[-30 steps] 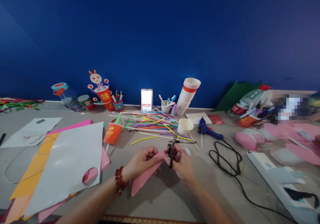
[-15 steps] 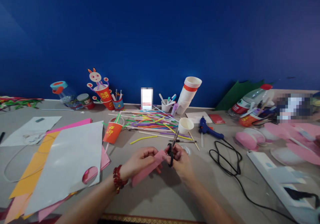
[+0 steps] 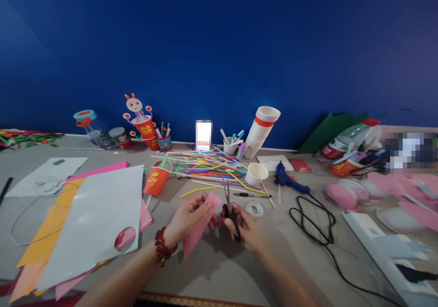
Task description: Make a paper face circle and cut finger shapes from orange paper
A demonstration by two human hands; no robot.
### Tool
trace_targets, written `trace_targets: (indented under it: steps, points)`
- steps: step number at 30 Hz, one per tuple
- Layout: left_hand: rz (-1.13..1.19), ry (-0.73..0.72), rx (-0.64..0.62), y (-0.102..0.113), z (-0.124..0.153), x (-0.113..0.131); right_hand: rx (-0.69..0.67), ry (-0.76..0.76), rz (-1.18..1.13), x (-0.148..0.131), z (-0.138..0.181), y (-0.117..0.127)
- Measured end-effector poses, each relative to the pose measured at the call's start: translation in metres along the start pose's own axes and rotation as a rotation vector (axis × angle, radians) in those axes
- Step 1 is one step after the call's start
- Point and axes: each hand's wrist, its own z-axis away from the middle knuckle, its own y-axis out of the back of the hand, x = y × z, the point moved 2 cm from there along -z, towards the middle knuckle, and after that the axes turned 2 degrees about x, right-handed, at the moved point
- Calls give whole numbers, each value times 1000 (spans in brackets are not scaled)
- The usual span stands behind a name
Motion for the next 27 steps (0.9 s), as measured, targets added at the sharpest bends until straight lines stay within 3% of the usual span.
trace_targets:
  steps: [5, 14, 27]
  points:
    - [-38, -21, 20, 2, 0, 2, 37, -21, 13, 2, 1, 5]
    - [-74, -130, 106, 14, -3, 4, -198, -47, 162, -4, 5, -4]
    - [-64, -110, 119, 6, -1, 3, -187, -77, 147, -3, 4, -7]
